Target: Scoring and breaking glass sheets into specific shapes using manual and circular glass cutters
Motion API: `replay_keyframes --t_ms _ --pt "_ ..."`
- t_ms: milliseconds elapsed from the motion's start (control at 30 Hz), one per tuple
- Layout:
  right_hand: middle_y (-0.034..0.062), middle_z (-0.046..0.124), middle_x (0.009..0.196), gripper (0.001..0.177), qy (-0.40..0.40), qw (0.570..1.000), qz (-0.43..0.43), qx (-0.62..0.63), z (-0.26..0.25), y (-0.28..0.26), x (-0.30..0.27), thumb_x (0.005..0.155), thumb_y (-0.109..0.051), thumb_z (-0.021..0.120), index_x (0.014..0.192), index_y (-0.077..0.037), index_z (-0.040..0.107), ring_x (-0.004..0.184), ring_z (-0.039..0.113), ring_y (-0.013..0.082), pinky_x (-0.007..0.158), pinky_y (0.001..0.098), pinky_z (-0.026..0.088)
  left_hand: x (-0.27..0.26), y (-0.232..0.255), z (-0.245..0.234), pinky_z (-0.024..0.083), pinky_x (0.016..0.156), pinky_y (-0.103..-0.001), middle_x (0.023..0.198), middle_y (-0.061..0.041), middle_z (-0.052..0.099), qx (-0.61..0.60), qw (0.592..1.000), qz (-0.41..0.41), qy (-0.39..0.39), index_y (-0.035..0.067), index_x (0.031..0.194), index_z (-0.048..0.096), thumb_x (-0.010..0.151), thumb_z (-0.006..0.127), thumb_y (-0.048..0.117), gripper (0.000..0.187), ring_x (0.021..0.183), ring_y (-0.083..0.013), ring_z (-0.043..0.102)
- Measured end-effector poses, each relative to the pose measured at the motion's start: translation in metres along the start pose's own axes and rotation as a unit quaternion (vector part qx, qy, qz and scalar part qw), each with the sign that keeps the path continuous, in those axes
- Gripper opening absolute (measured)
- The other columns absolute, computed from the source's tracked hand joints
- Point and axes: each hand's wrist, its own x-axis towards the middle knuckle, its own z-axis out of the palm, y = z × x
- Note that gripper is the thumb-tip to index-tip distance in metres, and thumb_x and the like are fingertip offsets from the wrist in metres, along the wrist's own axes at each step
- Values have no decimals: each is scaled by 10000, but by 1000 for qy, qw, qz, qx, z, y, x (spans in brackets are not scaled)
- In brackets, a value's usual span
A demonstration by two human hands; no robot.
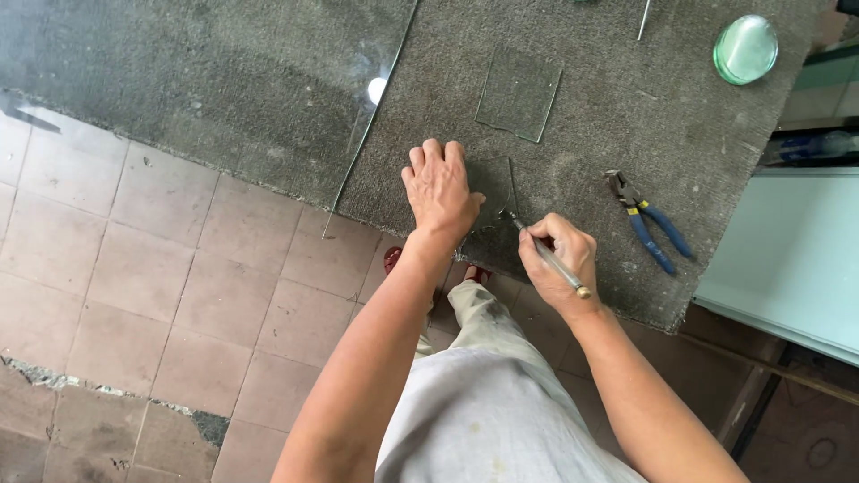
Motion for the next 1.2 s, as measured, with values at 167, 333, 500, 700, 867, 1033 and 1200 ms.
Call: replay_keyframes --t_ms 167,333,500,700,867,1033,1200 --pt "203 698 754 135 -14 1000 -20 14 2 9 1 870 44 722 782 13 625 641 699 342 467 378 523 8 -1 3 445 855 -448 1146 -70 496 56 998 3 -8 163 1073 567 487 1012 392 771 1123 -307 469" --pt "210 697 756 129 -15 999 -16 27 2 11 -2 887 33 717 796 12 628 636 697 336 471 364 531 7 6 0 453 871 -438 1139 -75 516 69 997 -3 -17 148 1080 579 488 1020 385 776 1127 -307 476" --pt "213 694 765 138 -26 999 -21 25 1 15 -2 897 10 727 803 9 625 645 697 343 477 363 532 5 10 -3 445 887 -442 1154 -74 507 72 997 -11 -20 136 1089 584 479 1025 384 793 1141 -309 463" --pt "200 691 772 135 -29 999 -22 28 -1 16 -3 922 -12 723 820 0 636 666 704 326 486 351 547 5 12 -5 448 905 -438 1154 -70 504 74 997 -18 -15 132 1081 591 474 1033 383 792 1143 -301 462" --pt "197 676 756 157 -34 999 -30 24 -1 15 -1 925 -22 734 820 -2 620 640 686 338 465 358 513 3 14 -10 446 913 -443 1155 -73 505 73 997 -15 -14 128 1084 595 474 1037 383 796 1144 -303 464" --pt "170 652 717 153 -34 999 -32 25 2 19 0 908 -4 720 795 -15 617 618 671 315 461 351 499 2 15 -13 452 905 -448 1152 -80 503 71 997 -2 -28 114 1075 584 508 1031 363 764 1145 -312 469" --pt "180 625 698 156 -20 999 -25 36 5 21 -3 883 7 719 785 -11 599 604 659 333 454 361 471 7 13 -11 455 914 -433 1148 -68 490 82 996 6 -34 124 1071 568 544 1019 337 726 1149 -300 467"
